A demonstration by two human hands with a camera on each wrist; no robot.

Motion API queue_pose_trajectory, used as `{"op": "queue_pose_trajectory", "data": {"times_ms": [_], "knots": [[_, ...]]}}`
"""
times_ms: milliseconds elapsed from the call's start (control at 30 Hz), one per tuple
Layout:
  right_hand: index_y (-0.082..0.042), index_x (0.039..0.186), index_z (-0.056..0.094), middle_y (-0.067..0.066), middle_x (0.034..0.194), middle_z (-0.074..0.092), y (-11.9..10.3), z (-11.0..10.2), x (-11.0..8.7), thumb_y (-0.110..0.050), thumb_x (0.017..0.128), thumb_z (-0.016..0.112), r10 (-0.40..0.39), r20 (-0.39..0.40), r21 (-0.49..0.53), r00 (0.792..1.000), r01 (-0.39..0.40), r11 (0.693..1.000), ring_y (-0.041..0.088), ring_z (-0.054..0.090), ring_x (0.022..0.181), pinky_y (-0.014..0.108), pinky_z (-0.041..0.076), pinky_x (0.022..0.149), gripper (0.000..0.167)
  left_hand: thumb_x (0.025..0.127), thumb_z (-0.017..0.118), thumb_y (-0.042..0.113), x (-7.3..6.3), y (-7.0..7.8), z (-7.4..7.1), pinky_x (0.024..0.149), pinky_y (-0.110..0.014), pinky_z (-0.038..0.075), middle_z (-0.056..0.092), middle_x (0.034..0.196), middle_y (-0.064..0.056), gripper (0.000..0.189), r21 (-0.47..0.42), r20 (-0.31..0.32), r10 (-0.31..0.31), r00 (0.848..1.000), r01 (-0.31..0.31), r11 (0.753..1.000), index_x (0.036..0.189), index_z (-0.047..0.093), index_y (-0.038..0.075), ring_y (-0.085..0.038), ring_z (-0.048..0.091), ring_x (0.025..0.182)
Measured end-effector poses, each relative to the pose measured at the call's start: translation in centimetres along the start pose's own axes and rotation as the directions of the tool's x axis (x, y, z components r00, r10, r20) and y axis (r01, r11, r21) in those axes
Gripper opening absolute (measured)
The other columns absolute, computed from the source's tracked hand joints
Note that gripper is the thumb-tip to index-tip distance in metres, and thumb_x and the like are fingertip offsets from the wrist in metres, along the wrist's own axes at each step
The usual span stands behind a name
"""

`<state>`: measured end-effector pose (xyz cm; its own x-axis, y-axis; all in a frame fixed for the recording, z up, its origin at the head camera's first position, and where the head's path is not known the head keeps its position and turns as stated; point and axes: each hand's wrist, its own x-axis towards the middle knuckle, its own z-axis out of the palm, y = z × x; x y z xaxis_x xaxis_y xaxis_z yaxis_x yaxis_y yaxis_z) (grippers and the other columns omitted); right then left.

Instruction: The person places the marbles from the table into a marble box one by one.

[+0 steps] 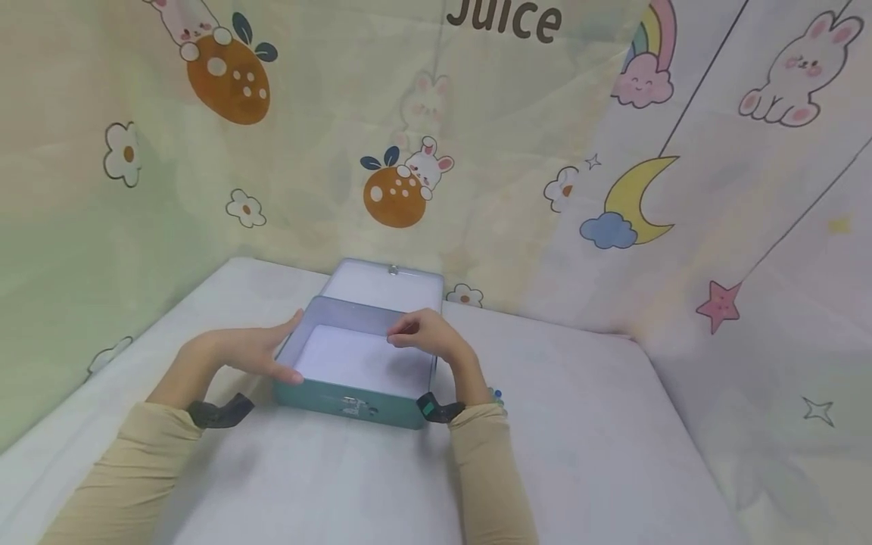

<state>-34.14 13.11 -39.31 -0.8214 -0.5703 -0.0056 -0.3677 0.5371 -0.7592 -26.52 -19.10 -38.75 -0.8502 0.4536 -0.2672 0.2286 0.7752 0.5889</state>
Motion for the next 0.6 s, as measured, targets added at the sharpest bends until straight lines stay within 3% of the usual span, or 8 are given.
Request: {"op": "queue_pose_trajectory", "data": {"times_ms": [367,600], "knots": [[-0.008,0.104,0.072,0.001,0.098,0.071,0.06,0.58,0.45,-0.025,0.086,0.071,-0.010,0.054,0.070,0.999,0.006,0.998,0.014,0.064,0.091,0.030,0.051,0.083,0.025,0.074,0.071,0.060,-0.17,-0.05,0.18,0.111,-0.059,0.021,0.002,0.157,-0.026,0.132,-0.005,0.021,-0.023,1.000,0.023,1.000,0.147,-0.020,0.000,-0.043,0.014,0.144],[-0.014,0.094,0.074,-0.003,0.093,0.071,0.07,0.76,1.01,-0.020,0.084,0.072,0.011,0.099,-0.068,0.995,-0.004,0.998,0.013,0.062,0.086,0.028,0.049,0.077,0.012,0.074,0.070,0.062,0.02,0.04,0.06,0.111,-0.057,0.024,0.006,0.157,-0.026,0.131,0.013,0.015,-0.017,1.000,0.017,1.000,0.147,-0.020,0.000,-0.042,0.018,0.143]]}}
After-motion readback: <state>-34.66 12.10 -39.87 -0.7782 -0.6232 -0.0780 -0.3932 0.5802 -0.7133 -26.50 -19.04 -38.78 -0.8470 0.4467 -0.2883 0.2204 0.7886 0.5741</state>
